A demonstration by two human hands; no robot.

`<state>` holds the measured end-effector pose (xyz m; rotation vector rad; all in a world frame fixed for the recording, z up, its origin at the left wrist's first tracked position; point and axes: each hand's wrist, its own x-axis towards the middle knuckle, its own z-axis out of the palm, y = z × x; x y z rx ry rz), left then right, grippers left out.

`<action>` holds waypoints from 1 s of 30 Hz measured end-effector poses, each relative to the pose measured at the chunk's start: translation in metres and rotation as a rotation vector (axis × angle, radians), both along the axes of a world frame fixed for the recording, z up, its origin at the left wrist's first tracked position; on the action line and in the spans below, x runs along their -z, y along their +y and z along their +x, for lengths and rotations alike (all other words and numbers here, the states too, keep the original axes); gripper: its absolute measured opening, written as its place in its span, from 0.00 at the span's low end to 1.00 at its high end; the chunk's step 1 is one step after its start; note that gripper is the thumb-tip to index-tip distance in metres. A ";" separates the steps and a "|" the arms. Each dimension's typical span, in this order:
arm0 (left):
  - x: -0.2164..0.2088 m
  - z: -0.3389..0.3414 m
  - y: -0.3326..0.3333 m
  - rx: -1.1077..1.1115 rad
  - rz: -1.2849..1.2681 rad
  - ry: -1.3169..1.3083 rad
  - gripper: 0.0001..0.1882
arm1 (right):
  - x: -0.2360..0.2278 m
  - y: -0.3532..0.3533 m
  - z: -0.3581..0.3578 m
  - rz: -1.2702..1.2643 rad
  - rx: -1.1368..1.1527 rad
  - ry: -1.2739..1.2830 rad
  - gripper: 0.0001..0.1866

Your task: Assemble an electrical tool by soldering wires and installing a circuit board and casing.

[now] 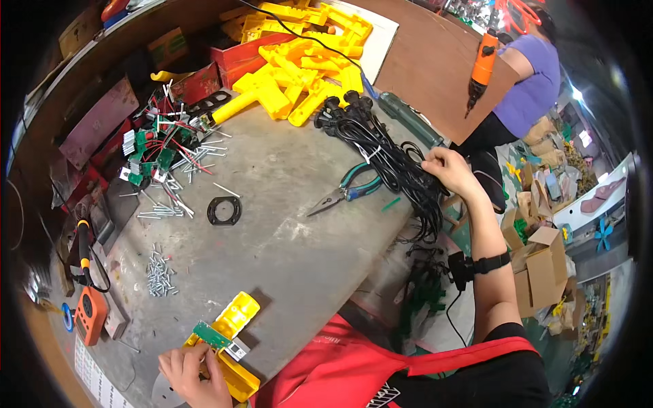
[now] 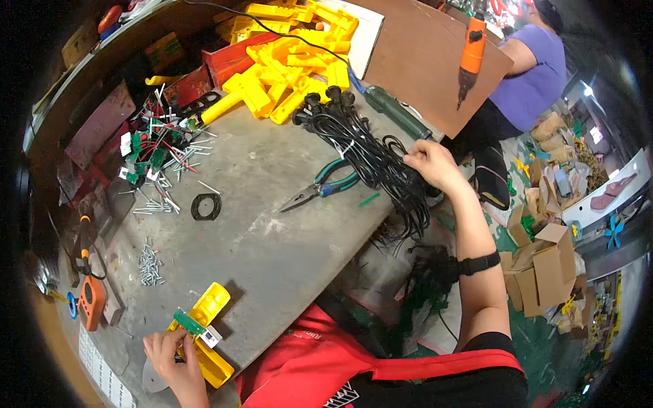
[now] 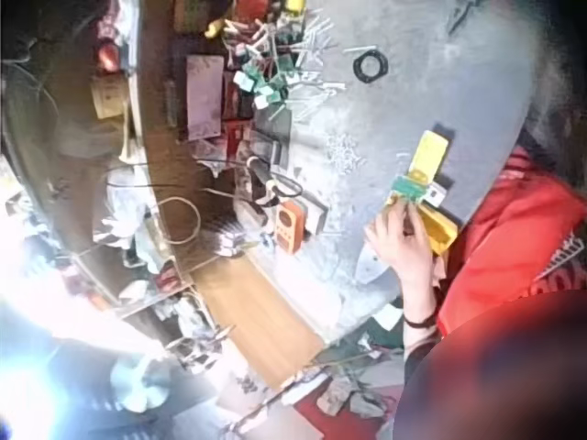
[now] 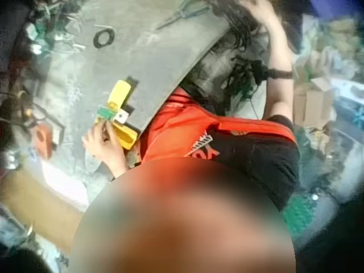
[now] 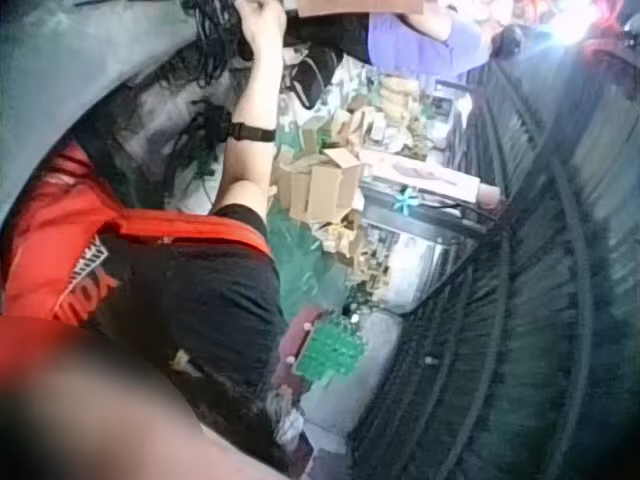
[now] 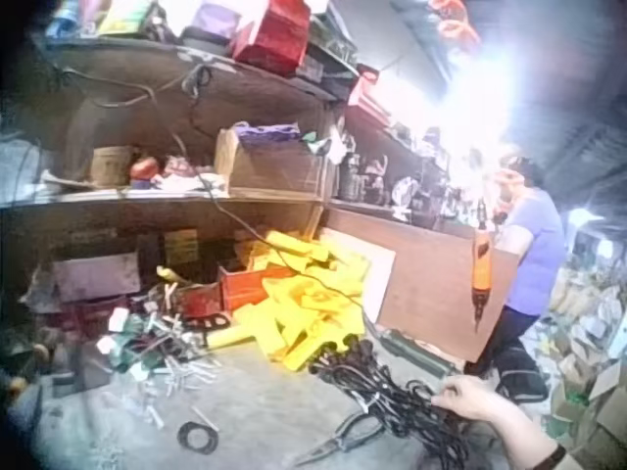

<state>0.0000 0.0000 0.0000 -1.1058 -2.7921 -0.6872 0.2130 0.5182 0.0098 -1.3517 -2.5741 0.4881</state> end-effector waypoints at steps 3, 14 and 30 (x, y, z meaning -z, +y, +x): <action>-0.008 0.004 0.013 -0.029 0.125 0.137 0.08 | 0.016 0.008 0.000 0.210 -0.036 0.338 0.13; -0.026 0.003 -0.035 -0.140 0.170 0.149 0.15 | 0.004 0.161 0.078 0.678 -0.363 -0.073 0.16; -0.017 0.000 -0.079 -0.083 -0.044 0.001 0.40 | -0.001 0.149 -0.012 -0.347 -0.229 0.450 0.26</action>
